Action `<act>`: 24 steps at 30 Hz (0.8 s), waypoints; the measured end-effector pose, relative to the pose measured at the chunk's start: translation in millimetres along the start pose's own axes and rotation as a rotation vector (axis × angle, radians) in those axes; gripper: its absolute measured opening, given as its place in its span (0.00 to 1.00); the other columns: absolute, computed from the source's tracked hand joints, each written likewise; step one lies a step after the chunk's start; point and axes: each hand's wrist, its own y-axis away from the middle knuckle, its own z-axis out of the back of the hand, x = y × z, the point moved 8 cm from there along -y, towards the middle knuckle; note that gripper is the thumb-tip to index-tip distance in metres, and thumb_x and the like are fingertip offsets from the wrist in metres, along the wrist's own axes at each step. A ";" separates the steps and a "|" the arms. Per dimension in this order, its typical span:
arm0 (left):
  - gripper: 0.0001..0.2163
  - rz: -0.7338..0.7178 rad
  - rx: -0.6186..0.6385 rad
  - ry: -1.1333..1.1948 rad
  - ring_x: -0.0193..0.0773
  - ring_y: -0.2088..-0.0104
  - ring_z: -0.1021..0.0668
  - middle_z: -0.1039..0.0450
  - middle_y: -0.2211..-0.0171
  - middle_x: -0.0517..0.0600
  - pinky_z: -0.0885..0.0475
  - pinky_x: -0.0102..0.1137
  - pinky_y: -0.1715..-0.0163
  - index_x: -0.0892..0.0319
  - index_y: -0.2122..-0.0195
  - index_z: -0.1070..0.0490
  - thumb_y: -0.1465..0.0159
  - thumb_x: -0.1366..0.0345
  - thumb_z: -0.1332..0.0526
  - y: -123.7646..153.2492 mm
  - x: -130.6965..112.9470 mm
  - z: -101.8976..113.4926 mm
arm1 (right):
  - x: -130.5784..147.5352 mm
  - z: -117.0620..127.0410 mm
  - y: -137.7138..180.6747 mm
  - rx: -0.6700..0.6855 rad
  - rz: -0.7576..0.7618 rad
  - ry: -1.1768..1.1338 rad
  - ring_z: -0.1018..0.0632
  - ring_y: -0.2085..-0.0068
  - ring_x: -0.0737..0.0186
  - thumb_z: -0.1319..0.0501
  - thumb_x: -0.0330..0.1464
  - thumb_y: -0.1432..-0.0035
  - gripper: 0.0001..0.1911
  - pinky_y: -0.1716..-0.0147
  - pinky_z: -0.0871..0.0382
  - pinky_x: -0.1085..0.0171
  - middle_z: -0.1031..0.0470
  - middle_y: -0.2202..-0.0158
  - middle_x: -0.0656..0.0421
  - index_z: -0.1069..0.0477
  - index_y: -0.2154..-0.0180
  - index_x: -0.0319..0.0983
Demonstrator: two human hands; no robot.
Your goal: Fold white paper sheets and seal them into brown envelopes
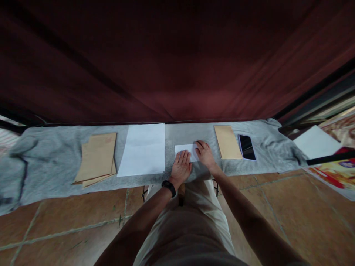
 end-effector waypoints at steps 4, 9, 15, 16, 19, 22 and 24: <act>0.26 0.014 0.008 -0.001 0.50 0.28 0.44 0.45 0.30 0.62 0.53 0.51 0.29 0.68 0.31 0.43 0.29 0.62 0.52 0.3 -0.4 -1.7 | -5.5 2.6 -12.1 0.043 -0.024 -0.008 0.30 0.41 0.52 0.45 0.31 0.34 0.21 0.38 0.40 0.53 0.27 0.42 0.49 0.28 0.41 0.38; 0.27 0.003 0.023 -0.012 0.50 0.28 0.46 0.46 0.30 0.63 0.54 0.54 0.29 0.69 0.31 0.45 0.29 0.63 0.52 0.6 -2.6 -4.1 | -11.8 2.2 -23.5 0.108 -0.065 0.023 0.28 0.44 0.51 0.41 0.32 0.36 0.21 0.41 0.39 0.53 0.26 0.45 0.50 0.28 0.42 0.41; 0.27 -0.022 0.044 -0.034 0.51 0.28 0.45 0.46 0.30 0.64 0.53 0.52 0.29 0.72 0.32 0.43 0.28 0.63 0.53 0.6 -5.5 -3.0 | -20.4 5.2 -29.6 0.120 -0.152 -0.024 0.25 0.48 0.52 0.39 0.30 0.40 0.14 0.44 0.35 0.56 0.23 0.52 0.50 0.21 0.53 0.40; 0.26 -0.026 0.045 -0.038 0.52 0.28 0.45 0.46 0.30 0.65 0.53 0.52 0.29 0.73 0.32 0.43 0.28 0.63 0.53 0.7 -5.9 -2.4 | -21.2 5.8 -29.2 0.118 -0.157 -0.034 0.25 0.48 0.52 0.39 0.30 0.40 0.12 0.44 0.34 0.56 0.22 0.54 0.50 0.20 0.56 0.39; 0.26 -0.036 0.045 -0.050 0.52 0.29 0.45 0.46 0.30 0.66 0.51 0.50 0.29 0.74 0.33 0.42 0.28 0.63 0.53 1.0 -7.1 -0.8 | -23.5 6.8 -24.4 0.115 -0.163 -0.065 0.22 0.52 0.54 0.41 0.29 0.39 0.10 0.47 0.32 0.58 0.20 0.58 0.52 0.19 0.61 0.40; 0.25 -0.057 0.034 -0.057 0.51 0.29 0.44 0.46 0.30 0.66 0.51 0.50 0.28 0.73 0.33 0.41 0.27 0.64 0.53 1.9 -9.1 0.6 | -26.5 7.0 -15.8 0.115 -0.172 -0.124 0.20 0.60 0.57 0.42 0.29 0.38 0.11 0.55 0.28 0.61 0.19 0.63 0.55 0.20 0.62 0.41; 0.25 -0.092 0.023 -0.061 0.51 0.29 0.44 0.45 0.30 0.65 0.51 0.50 0.28 0.73 0.33 0.42 0.27 0.64 0.53 3.1 -12.5 1.6 | -29.0 7.7 -9.9 0.109 -0.180 -0.170 0.20 0.63 0.58 0.43 0.29 0.37 0.11 0.58 0.27 0.62 0.18 0.65 0.57 0.21 0.62 0.42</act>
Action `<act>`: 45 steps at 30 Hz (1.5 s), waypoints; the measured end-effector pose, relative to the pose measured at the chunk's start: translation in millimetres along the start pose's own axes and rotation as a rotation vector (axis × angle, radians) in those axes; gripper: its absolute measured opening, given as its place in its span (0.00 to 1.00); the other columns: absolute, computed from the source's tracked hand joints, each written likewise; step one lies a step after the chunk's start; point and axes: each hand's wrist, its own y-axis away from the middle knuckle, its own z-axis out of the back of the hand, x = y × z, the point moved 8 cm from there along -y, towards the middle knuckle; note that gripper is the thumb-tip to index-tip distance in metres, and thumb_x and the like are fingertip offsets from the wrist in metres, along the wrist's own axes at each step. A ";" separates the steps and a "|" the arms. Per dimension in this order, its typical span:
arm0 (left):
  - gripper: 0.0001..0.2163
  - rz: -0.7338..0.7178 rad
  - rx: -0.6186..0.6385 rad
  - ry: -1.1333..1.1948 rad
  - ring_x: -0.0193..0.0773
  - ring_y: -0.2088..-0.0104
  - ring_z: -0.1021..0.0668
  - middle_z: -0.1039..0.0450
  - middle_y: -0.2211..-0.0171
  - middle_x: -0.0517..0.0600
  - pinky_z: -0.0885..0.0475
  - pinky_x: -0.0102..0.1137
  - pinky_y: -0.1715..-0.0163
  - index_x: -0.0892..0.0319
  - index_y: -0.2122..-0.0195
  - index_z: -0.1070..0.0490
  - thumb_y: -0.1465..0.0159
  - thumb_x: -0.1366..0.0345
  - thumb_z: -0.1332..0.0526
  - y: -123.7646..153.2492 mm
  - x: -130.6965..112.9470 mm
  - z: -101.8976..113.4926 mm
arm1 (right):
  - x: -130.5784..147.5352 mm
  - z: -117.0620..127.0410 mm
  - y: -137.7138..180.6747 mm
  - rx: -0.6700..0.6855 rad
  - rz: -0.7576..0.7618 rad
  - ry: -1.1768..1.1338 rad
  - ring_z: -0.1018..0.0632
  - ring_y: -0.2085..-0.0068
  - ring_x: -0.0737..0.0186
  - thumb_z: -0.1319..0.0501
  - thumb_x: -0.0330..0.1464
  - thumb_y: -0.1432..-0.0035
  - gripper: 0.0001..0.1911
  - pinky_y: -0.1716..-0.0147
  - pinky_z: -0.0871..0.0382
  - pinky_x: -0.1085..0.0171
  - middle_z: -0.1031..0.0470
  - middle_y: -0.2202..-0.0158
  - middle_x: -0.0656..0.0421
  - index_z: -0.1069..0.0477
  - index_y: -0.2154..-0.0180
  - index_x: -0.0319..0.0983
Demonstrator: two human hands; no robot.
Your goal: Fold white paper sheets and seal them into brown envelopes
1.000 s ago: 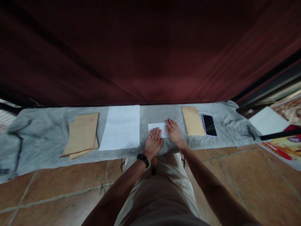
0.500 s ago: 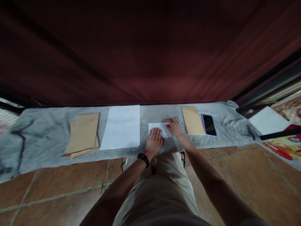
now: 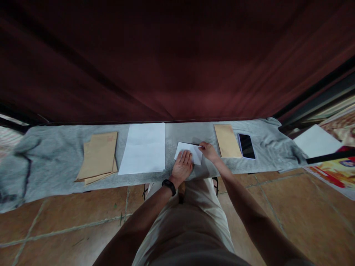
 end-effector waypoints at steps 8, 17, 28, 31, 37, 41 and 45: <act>0.24 -0.177 0.022 0.005 0.46 0.29 0.44 0.44 0.30 0.62 0.49 0.45 0.28 0.69 0.32 0.41 0.29 0.71 0.53 5.5 -18.2 0.2 | -18.1 1.1 17.5 -0.053 -0.115 -0.277 0.20 0.67 0.59 0.42 0.31 0.40 0.09 0.66 0.26 0.63 0.19 0.66 0.55 0.23 0.65 0.40; 0.24 -0.221 0.045 0.029 0.44 0.30 0.40 0.41 0.31 0.59 0.46 0.43 0.29 0.65 0.33 0.39 0.30 0.73 0.52 7.4 -17.9 -2.9 | -37.9 -10.6 43.4 -0.106 -0.311 -0.515 0.23 0.73 0.61 0.42 0.41 0.41 0.13 0.75 0.25 0.64 0.24 0.74 0.59 0.26 0.68 0.39; 0.19 -0.135 -0.108 0.154 0.45 0.32 0.35 0.36 0.34 0.57 0.39 0.42 0.32 0.62 0.38 0.33 0.27 0.64 0.49 7.9 -5.2 3.9 | -32.7 -4.4 44.7 -0.190 -0.276 -0.479 0.21 0.68 0.60 0.43 0.35 0.41 0.11 0.69 0.26 0.64 0.20 0.66 0.56 0.24 0.63 0.38; 0.19 -0.100 -0.107 0.185 0.44 0.32 0.36 0.36 0.34 0.57 0.38 0.42 0.32 0.62 0.37 0.34 0.27 0.63 0.49 7.2 -2.1 3.0 | -29.8 0.0 35.4 -0.201 -0.248 -0.414 0.21 0.65 0.59 0.43 0.33 0.41 0.10 0.64 0.27 0.63 0.19 0.65 0.55 0.23 0.62 0.39; 0.20 -0.086 -0.108 0.210 0.44 0.32 0.36 0.36 0.34 0.57 0.37 0.42 0.33 0.63 0.37 0.34 0.27 0.63 0.50 7.9 0.5 3.3 | -19.9 4.1 19.6 -0.189 -0.206 -0.262 0.20 0.62 0.57 0.41 0.30 0.38 0.10 0.59 0.30 0.63 0.18 0.63 0.52 0.22 0.59 0.38; 0.20 -0.086 -0.100 0.213 0.45 0.32 0.36 0.35 0.34 0.58 0.37 0.42 0.33 0.64 0.37 0.34 0.27 0.62 0.51 8.3 0.7 0.9 | -12.8 5.9 16.9 -0.178 -0.175 -0.171 0.21 0.59 0.56 0.43 0.28 0.34 0.12 0.55 0.30 0.61 0.19 0.59 0.50 0.23 0.55 0.36; 0.21 -0.079 -0.089 0.214 0.44 0.32 0.36 0.36 0.33 0.58 0.37 0.43 0.33 0.65 0.36 0.35 0.27 0.63 0.51 7.4 0.6 -2.2 | 7.7 11.5 26.9 -0.270 -0.008 -0.089 0.26 0.45 0.54 0.47 0.30 0.31 0.17 0.43 0.33 0.58 0.24 0.47 0.46 0.26 0.46 0.33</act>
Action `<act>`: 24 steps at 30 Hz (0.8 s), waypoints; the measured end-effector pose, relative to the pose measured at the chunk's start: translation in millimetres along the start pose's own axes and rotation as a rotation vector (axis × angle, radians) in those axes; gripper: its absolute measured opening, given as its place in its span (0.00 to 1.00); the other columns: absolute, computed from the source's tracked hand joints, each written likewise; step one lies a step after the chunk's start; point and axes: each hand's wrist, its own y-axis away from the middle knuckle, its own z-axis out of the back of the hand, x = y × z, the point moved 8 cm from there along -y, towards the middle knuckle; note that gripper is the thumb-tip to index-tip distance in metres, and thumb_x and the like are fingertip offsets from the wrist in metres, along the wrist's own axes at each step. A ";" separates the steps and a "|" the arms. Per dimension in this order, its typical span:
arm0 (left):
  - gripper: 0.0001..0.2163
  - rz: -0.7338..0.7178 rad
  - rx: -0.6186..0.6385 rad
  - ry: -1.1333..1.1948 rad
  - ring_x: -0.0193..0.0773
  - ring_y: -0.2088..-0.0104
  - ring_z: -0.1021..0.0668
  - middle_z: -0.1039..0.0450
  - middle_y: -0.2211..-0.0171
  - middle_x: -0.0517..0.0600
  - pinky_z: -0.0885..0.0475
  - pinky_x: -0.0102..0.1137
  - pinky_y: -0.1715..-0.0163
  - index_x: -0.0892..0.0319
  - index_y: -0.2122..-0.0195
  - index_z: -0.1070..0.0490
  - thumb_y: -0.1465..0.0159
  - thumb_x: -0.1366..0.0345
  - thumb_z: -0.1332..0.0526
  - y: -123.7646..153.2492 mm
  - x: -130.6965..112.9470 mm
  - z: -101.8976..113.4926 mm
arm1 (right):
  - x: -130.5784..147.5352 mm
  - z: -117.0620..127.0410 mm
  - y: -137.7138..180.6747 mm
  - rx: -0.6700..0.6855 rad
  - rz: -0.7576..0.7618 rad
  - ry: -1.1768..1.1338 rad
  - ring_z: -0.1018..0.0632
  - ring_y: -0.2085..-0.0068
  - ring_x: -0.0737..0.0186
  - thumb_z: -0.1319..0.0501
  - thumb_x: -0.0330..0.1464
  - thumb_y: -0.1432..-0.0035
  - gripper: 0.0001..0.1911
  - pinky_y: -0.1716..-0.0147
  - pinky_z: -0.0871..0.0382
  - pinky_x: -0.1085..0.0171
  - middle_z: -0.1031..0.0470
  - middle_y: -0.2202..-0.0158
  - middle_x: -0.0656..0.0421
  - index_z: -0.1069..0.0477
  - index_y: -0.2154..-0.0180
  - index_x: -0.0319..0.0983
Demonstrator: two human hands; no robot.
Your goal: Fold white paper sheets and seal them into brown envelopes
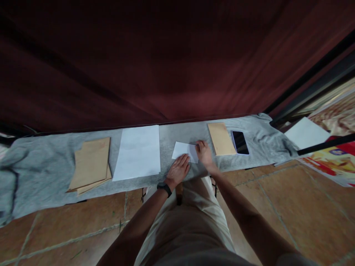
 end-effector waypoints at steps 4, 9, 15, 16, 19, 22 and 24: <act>0.22 0.043 0.002 -0.012 0.44 0.30 0.39 0.38 0.33 0.60 0.39 0.42 0.32 0.67 0.35 0.38 0.28 0.66 0.52 -1.3 3.4 0.9 | 25.2 -11.1 29.4 0.017 0.169 0.003 0.31 0.37 0.57 0.51 0.33 0.28 0.22 0.36 0.37 0.57 0.30 0.37 0.47 0.33 0.39 0.34; 0.24 0.151 0.007 -0.050 0.46 0.30 0.40 0.40 0.32 0.63 0.43 0.43 0.30 0.71 0.34 0.40 0.29 0.68 0.54 -3.0 13.7 2.3 | 40.7 -33.1 65.6 0.137 0.271 0.161 0.38 0.31 0.53 0.52 0.36 0.27 0.25 0.32 0.45 0.50 0.37 0.32 0.48 0.37 0.34 0.35; 0.25 0.222 0.019 -0.057 0.47 0.29 0.43 0.44 0.30 0.61 0.45 0.44 0.30 0.69 0.32 0.43 0.28 0.66 0.55 -17.2 21.4 -0.3 | 34.3 -31.7 70.0 0.140 0.210 0.251 0.39 0.30 0.52 0.53 0.37 0.26 0.25 0.32 0.48 0.48 0.39 0.31 0.49 0.37 0.34 0.37; 0.25 0.228 0.022 -0.060 0.47 0.29 0.44 0.44 0.30 0.61 0.46 0.45 0.30 0.68 0.31 0.43 0.28 0.66 0.55 -21.5 22.5 -0.4 | 33.5 -31.0 69.1 0.133 0.200 0.249 0.39 0.31 0.53 0.54 0.37 0.26 0.25 0.32 0.48 0.49 0.38 0.31 0.49 0.37 0.34 0.37; 0.25 0.248 0.032 -0.073 0.48 0.28 0.46 0.47 0.28 0.59 0.48 0.46 0.30 0.65 0.31 0.43 0.28 0.65 0.54 -35.1 27.6 -0.5 | 32.3 -28.9 67.4 0.106 0.172 0.246 0.37 0.31 0.54 0.55 0.36 0.26 0.25 0.32 0.47 0.51 0.37 0.32 0.49 0.36 0.35 0.35; 0.25 0.267 0.040 -0.072 0.49 0.28 0.47 0.47 0.28 0.57 0.48 0.48 0.30 0.63 0.31 0.42 0.28 0.64 0.54 -45.1 34.2 -1.2 | 33.3 -27.8 67.8 0.082 0.159 0.256 0.37 0.31 0.53 0.54 0.35 0.26 0.25 0.32 0.48 0.50 0.37 0.32 0.48 0.36 0.35 0.34; 0.25 0.267 0.031 -0.065 0.50 0.28 0.47 0.45 0.29 0.57 0.48 0.50 0.30 0.61 0.31 0.42 0.28 0.62 0.54 -48.3 37.5 -1.5 | 34.3 -27.2 68.5 0.070 0.158 0.263 0.37 0.31 0.52 0.53 0.35 0.27 0.24 0.32 0.47 0.49 0.38 0.32 0.47 0.36 0.35 0.34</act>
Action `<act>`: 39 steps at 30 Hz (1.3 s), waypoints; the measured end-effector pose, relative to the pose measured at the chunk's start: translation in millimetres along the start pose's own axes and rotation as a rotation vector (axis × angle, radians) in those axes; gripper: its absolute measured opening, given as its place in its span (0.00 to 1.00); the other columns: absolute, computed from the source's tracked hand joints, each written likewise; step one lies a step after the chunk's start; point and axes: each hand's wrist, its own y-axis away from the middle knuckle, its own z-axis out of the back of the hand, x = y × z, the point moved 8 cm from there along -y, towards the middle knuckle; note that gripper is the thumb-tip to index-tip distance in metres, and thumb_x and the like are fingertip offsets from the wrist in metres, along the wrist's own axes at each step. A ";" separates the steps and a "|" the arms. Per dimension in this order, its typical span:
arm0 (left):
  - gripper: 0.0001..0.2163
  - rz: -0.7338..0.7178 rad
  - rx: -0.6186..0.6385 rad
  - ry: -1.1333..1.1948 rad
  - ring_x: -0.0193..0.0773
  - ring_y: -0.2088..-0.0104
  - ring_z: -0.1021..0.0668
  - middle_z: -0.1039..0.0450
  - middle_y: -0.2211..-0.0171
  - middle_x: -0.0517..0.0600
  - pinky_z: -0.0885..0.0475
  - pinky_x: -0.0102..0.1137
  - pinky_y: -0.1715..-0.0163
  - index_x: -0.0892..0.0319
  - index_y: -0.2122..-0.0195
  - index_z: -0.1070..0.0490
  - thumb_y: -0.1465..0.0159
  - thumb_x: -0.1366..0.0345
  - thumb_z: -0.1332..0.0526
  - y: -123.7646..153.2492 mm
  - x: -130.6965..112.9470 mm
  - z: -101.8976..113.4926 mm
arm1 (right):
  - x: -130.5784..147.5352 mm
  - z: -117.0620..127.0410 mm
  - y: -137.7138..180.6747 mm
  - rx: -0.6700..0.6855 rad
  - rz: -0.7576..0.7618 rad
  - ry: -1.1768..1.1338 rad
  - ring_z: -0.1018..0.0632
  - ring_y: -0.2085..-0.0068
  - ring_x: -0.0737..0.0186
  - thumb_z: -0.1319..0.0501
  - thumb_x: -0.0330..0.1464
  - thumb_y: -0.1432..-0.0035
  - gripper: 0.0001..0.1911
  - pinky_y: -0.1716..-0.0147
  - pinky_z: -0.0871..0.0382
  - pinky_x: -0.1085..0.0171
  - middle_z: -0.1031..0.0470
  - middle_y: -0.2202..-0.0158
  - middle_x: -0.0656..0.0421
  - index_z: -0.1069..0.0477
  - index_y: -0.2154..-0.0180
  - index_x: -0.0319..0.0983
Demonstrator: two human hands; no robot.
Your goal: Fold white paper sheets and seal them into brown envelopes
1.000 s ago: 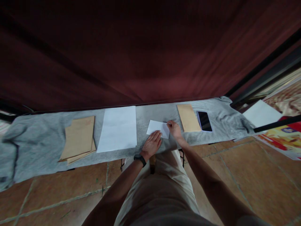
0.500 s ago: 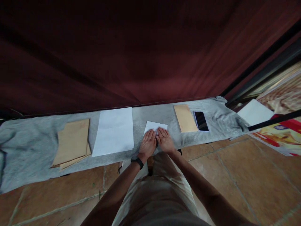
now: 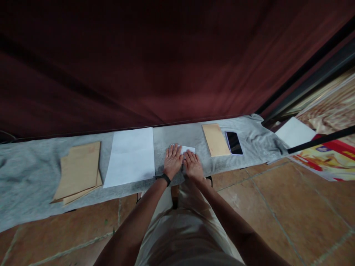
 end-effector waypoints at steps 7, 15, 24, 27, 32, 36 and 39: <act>0.26 0.022 -0.074 0.041 0.50 0.28 0.46 0.46 0.29 0.59 0.46 0.52 0.31 0.61 0.31 0.44 0.28 0.60 0.52 4.2 9.5 0.6 | -8.7 2.0 2.6 -0.006 -0.018 0.014 0.39 0.31 0.49 0.51 0.35 0.28 0.25 0.33 0.48 0.46 0.40 0.31 0.47 0.39 0.33 0.37; 0.25 0.127 -0.137 0.025 0.52 0.29 0.43 0.44 0.30 0.63 0.44 0.52 0.32 0.65 0.32 0.43 0.28 0.61 0.52 16.2 23.2 3.8 | -28.8 12.9 12.1 -0.095 -0.070 0.053 0.39 0.31 0.45 0.50 0.34 0.29 0.26 0.34 0.47 0.44 0.41 0.31 0.43 0.39 0.33 0.35; 0.23 0.194 -0.142 0.067 0.52 0.41 0.27 0.29 0.40 0.62 0.30 0.47 0.42 0.65 0.37 0.36 0.33 0.70 0.49 15.8 26.2 16.2 | -36.1 9.6 7.0 -0.029 -0.087 -0.022 0.37 0.32 0.48 0.53 0.33 0.28 0.25 0.34 0.48 0.44 0.38 0.32 0.46 0.38 0.34 0.36; 0.21 0.225 -0.154 0.120 0.49 0.44 0.24 0.26 0.43 0.61 0.30 0.46 0.43 0.63 0.41 0.32 0.35 0.71 0.47 9.3 31.1 15.2 | -37.9 9.6 3.9 -0.022 -0.088 -0.041 0.37 0.32 0.49 0.53 0.32 0.29 0.25 0.34 0.47 0.45 0.37 0.32 0.48 0.38 0.34 0.36; 0.17 0.225 -0.117 0.162 0.48 0.45 0.24 0.25 0.44 0.60 0.31 0.45 0.41 0.63 0.44 0.30 0.34 0.70 0.46 10.5 32.8 11.7 | -40.3 10.1 -2.0 -0.018 -0.087 -0.048 0.37 0.32 0.51 0.52 0.31 0.29 0.25 0.33 0.47 0.48 0.37 0.32 0.49 0.38 0.34 0.37; 0.18 0.219 -0.109 0.143 0.49 0.41 0.27 0.30 0.40 0.60 0.31 0.45 0.40 0.61 0.44 0.29 0.34 0.70 0.47 23.7 26.5 15.4 | -36.3 11.5 -3.5 -0.021 -0.068 -0.035 0.38 0.31 0.50 0.52 0.30 0.30 0.25 0.33 0.48 0.47 0.37 0.32 0.48 0.38 0.34 0.36; 0.20 0.172 -0.153 0.081 0.54 0.36 0.32 0.36 0.34 0.61 0.33 0.50 0.39 0.61 0.40 0.33 0.32 0.69 0.49 30.9 15.1 21.8 | -24.6 13.1 -2.1 -0.033 -0.029 -0.027 0.39 0.31 0.49 0.52 0.30 0.30 0.26 0.32 0.49 0.46 0.39 0.31 0.48 0.39 0.33 0.35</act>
